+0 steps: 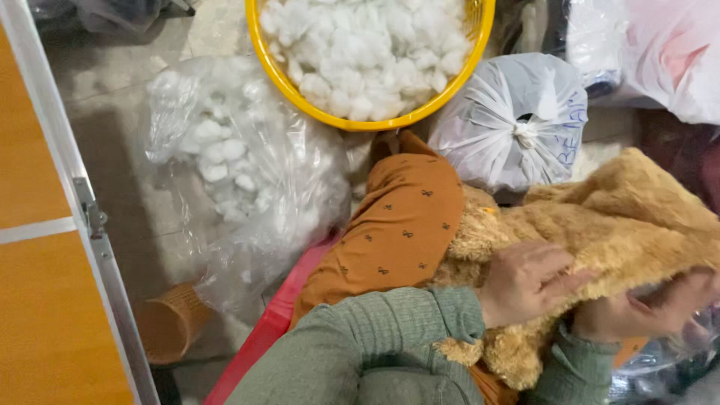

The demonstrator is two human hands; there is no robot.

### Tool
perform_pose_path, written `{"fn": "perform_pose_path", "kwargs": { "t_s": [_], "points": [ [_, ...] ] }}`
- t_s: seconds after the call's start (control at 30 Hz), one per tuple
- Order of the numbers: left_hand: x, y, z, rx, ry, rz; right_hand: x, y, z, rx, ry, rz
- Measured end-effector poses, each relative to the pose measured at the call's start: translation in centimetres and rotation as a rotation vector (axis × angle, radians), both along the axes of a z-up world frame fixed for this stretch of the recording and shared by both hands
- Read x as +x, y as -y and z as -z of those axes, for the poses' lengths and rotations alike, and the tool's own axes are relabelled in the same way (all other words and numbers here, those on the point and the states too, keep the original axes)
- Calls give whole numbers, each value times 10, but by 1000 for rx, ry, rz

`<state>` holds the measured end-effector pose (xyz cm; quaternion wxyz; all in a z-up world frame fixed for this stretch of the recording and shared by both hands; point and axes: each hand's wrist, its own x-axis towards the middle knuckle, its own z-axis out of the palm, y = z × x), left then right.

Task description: The person transfers white stuffing from a plastic bag into a yellow basket, then repeatedly takes handfuls of stuffing and inserts them into a brown teddy bear. The person adjusts the bear and continues stuffing it by hand.

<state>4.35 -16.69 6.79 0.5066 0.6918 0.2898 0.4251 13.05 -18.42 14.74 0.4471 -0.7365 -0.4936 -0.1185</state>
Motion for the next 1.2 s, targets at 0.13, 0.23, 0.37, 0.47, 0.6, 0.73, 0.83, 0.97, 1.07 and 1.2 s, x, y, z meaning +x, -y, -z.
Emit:
{"fn": "perform_pose_path", "kwargs": {
  "t_s": [0.13,0.23,0.37,0.47,0.6,0.73,0.83,0.97,1.07,1.2],
  "points": [
    [-14,7,-20,47,107,-12,-33,0,-36,37,-200,-36],
    [-29,2,-27,36,147,-28,-48,-4,-38,38,-211,-98],
    [-43,-40,-23,106,216,-40,-33,-14,-40,-52,255,-143],
    [-44,-87,-21,62,105,-49,-9,-18,-32,-312,166,-94],
    [-69,-151,-11,96,-95,-96,41,-38,-10,-581,212,-124],
    [-122,-209,24,-111,-152,-342,60,-64,37,-486,92,-231],
    [-155,-228,78,-289,-84,-477,60,-65,70,-366,30,-188],
    [-187,-217,188,-341,-496,-432,65,-64,91,-292,-37,-151],
    [-195,-217,285,-203,-692,-373,67,-68,91,-343,-104,-127],
    [-179,-246,390,-138,-1066,-209,63,-81,79,-383,-29,-111]
  ]
}}
